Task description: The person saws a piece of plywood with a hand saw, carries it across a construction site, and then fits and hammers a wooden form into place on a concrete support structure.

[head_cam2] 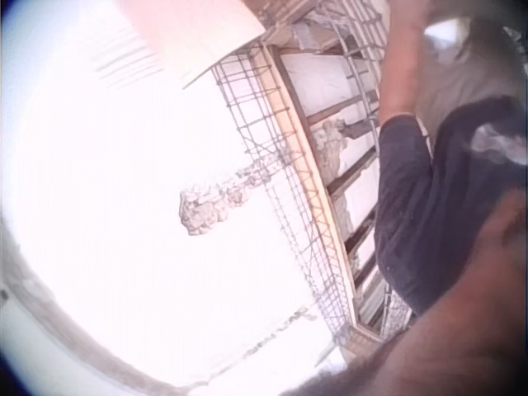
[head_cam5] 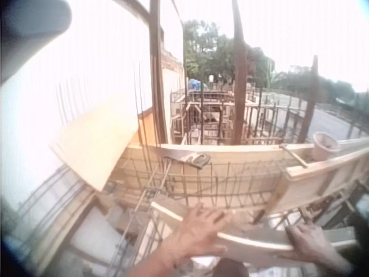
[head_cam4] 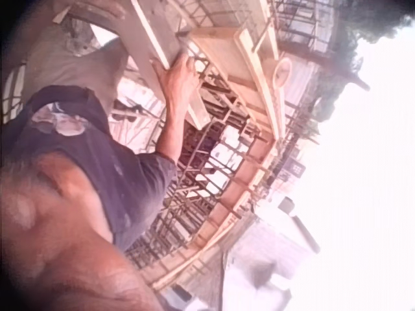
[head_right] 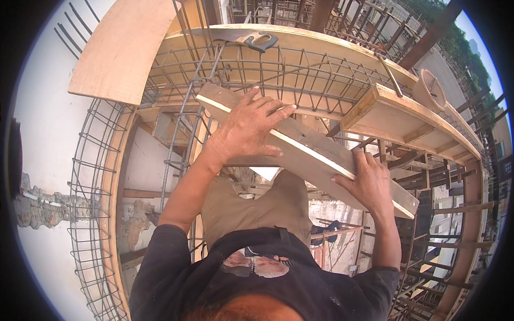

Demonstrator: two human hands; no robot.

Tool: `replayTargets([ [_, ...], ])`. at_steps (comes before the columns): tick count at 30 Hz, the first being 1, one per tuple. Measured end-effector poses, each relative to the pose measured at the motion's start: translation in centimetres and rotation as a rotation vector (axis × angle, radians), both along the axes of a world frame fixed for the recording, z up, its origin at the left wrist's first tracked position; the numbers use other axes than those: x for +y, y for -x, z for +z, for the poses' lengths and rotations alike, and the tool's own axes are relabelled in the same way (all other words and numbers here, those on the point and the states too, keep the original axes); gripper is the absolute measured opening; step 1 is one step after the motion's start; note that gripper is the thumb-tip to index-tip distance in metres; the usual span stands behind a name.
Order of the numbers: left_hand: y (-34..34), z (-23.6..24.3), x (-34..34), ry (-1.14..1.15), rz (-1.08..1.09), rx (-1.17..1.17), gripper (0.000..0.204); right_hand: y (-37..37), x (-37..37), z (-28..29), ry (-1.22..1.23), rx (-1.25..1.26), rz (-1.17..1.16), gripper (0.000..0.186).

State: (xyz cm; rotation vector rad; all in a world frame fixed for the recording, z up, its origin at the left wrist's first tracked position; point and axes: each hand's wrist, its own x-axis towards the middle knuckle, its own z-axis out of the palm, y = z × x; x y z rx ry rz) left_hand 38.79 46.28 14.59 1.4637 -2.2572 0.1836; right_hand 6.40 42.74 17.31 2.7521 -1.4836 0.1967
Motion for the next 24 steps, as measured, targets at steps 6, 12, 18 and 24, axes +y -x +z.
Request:
replayTargets([
  [6,-0.4,-3.0,0.4,-0.101,-0.011,0.069,0.074,-0.3,0.5,0.6,0.074,0.093,0.132,0.081],
  [12,-0.7,-3.0,2.3,-0.002,0.1,0.079,0.073,1.0,-1.0,1.5,0.135,0.077,0.226,0.07],
  [18,-1.2,3.3,1.0,-0.026,0.163,0.124,0.086,0.3,-4.1,8.9,0.273,0.129,0.277,0.065],
  [24,-1.4,12.4,-3.8,-0.164,0.271,0.248,0.086,-0.8,-11.8,15.8,0.507,0.071,0.392,0.075],
])
